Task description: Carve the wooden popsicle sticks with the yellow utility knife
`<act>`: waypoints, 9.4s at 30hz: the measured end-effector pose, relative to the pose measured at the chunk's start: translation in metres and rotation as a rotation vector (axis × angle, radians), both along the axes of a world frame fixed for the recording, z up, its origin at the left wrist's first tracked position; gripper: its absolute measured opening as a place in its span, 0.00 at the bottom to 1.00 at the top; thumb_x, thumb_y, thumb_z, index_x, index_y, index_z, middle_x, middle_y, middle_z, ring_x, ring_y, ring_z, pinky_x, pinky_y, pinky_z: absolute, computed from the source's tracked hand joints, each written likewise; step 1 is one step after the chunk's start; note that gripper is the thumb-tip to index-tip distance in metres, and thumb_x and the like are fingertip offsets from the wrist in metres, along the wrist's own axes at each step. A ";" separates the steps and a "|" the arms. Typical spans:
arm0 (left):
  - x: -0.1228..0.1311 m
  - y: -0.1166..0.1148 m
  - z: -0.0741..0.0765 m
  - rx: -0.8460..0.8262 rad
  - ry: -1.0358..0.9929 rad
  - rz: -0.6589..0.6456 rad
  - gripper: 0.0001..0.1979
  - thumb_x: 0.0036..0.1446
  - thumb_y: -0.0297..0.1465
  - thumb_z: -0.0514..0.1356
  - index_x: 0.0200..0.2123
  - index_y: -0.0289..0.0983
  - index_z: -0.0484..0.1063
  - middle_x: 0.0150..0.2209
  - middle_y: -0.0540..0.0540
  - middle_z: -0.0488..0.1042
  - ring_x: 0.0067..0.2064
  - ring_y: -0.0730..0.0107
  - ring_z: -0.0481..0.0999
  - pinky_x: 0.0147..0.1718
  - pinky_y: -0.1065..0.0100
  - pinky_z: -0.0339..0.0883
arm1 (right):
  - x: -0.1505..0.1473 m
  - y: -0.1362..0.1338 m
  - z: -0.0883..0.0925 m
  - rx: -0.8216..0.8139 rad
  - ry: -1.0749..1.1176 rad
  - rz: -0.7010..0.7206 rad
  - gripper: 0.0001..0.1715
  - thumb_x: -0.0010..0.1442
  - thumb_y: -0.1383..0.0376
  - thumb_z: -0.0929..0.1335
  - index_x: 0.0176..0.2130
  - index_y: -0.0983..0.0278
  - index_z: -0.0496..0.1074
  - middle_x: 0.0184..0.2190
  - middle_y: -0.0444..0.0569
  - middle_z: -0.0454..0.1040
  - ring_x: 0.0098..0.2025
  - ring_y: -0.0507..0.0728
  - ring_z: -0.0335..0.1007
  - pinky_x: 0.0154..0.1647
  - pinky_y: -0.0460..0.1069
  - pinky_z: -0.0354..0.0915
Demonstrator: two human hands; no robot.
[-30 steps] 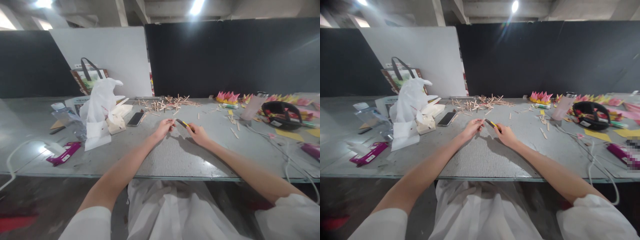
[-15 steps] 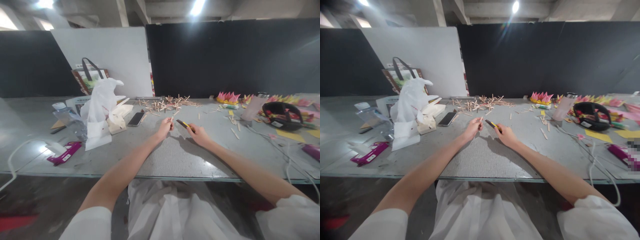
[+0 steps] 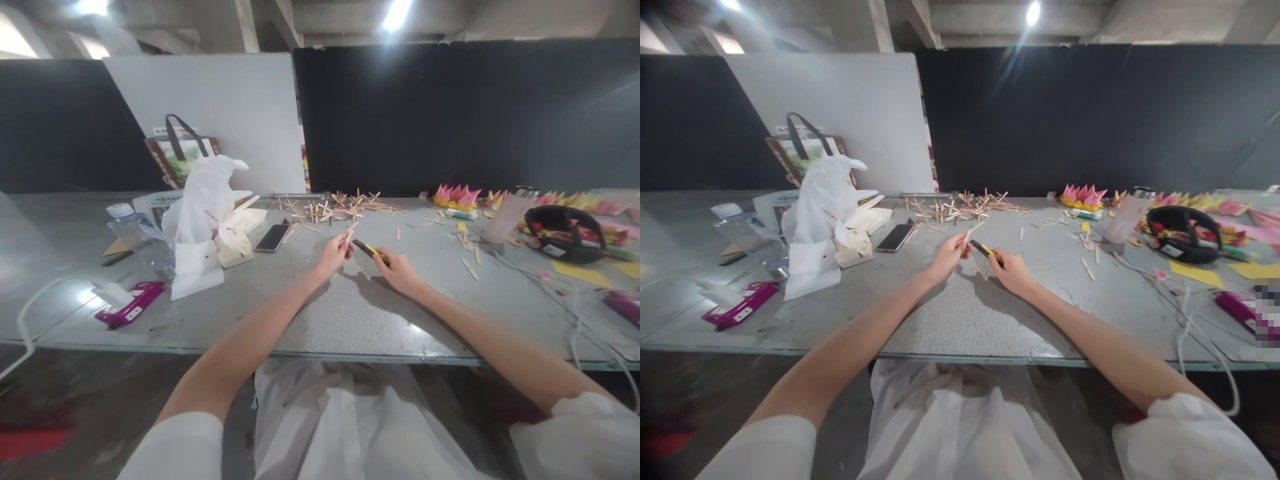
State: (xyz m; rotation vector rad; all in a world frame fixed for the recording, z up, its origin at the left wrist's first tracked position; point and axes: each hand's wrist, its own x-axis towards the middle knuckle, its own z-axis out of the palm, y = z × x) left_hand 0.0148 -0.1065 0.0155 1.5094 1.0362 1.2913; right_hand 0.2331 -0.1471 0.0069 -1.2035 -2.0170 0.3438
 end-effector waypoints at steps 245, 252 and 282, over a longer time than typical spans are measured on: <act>-0.008 -0.039 0.018 0.099 1.116 -0.342 0.17 0.66 0.49 0.62 0.55 0.57 0.82 0.72 0.52 0.65 0.73 0.45 0.56 0.72 0.39 0.48 | 0.022 0.016 0.115 -0.409 -0.689 0.449 0.25 0.74 0.51 0.64 0.54 0.57 0.86 0.27 0.48 0.80 0.23 0.51 0.56 0.30 0.50 0.51; -0.007 -0.039 0.016 0.090 1.085 -0.305 0.22 0.67 0.51 0.61 0.60 0.58 0.78 0.72 0.52 0.65 0.74 0.46 0.55 0.73 0.39 0.46 | 0.029 0.017 0.107 -0.436 -0.657 0.470 0.25 0.73 0.52 0.64 0.55 0.58 0.86 0.28 0.47 0.80 0.23 0.50 0.53 0.29 0.50 0.50; -0.009 -0.034 0.014 0.104 1.070 -0.305 0.20 0.64 0.49 0.64 0.57 0.56 0.81 0.71 0.51 0.66 0.74 0.44 0.57 0.72 0.40 0.46 | 0.009 0.022 0.124 -0.365 -0.906 0.488 0.19 0.69 0.63 0.63 0.37 0.62 0.83 0.22 0.45 0.72 0.23 0.51 0.55 0.30 0.50 0.50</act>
